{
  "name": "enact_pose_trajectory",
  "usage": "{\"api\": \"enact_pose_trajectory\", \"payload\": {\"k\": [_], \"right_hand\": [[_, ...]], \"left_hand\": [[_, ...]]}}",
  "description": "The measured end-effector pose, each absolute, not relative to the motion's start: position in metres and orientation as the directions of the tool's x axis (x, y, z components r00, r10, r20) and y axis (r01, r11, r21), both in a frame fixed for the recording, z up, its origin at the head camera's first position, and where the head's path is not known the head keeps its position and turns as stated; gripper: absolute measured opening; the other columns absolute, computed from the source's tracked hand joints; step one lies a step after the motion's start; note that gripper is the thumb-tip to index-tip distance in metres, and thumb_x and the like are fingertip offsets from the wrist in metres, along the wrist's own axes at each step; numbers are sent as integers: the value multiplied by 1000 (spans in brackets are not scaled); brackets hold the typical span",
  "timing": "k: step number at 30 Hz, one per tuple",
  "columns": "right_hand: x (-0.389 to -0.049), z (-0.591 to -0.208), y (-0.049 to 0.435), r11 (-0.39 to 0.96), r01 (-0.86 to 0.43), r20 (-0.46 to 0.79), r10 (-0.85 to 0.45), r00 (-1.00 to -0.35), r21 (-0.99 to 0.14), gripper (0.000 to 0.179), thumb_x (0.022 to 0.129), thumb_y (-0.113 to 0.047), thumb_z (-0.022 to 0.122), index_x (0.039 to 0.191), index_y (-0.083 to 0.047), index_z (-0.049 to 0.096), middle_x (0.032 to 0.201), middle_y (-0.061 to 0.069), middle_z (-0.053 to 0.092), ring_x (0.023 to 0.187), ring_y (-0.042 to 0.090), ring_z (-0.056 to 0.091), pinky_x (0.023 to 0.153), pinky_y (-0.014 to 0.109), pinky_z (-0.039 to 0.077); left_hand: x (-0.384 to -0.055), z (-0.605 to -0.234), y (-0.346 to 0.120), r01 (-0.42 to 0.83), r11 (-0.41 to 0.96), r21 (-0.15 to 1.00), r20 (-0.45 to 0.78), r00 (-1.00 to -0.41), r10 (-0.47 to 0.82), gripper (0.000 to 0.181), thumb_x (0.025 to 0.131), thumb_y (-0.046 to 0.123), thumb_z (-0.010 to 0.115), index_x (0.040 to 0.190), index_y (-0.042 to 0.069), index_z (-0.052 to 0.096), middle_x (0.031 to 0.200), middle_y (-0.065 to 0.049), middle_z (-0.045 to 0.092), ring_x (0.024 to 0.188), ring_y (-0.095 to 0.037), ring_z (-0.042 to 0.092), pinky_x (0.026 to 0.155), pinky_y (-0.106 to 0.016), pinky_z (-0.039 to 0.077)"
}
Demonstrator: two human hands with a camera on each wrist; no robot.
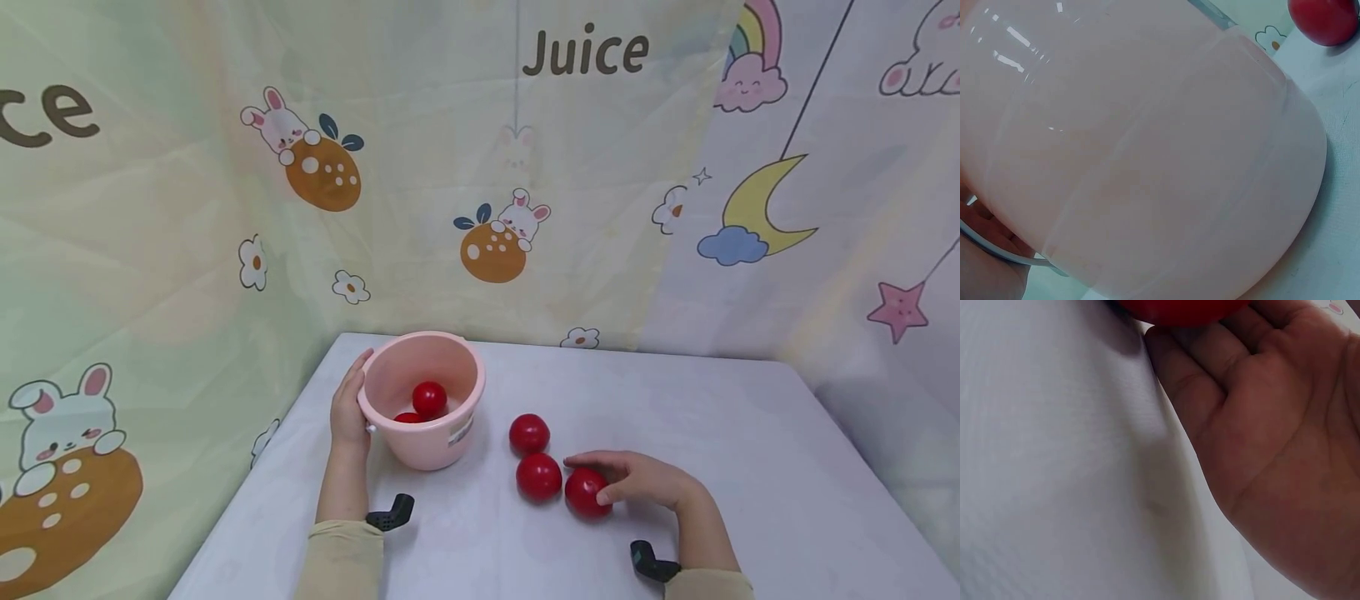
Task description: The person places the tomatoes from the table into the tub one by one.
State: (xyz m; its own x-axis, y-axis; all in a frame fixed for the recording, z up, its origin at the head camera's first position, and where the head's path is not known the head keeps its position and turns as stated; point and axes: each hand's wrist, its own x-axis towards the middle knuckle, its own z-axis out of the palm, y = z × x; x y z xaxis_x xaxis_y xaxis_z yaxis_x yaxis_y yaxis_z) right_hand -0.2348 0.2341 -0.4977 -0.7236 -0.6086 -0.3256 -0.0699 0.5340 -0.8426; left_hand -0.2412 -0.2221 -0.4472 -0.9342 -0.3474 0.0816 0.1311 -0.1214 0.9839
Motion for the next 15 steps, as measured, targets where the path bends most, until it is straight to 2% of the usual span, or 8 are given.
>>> {"api": "enact_pose_trajectory", "payload": {"k": [7,15], "right_hand": [[-233,-501,236,531,-54,-333,-604,-724,-846,65,79,-34,79,139,-30,56,146,11,50,135,38,38,90,45,55],[-235,-503,236,510,-73,-310,-624,-717,-857,58,82,-33,76,137,-30,58,143,6,53,134,36,39,92,41,52]], "left_hand": [[-241,-446,-221,125,-119,985,77,-936,-344,35,101,45,45,135,47,54,142,19,52,135,-11,45,110,-49,44],[-240,-445,-222,126,-123,984,75,-933,-353,34,101,45,45,133,47,55,140,20,54,133,-9,47,109,-47,45]]}}
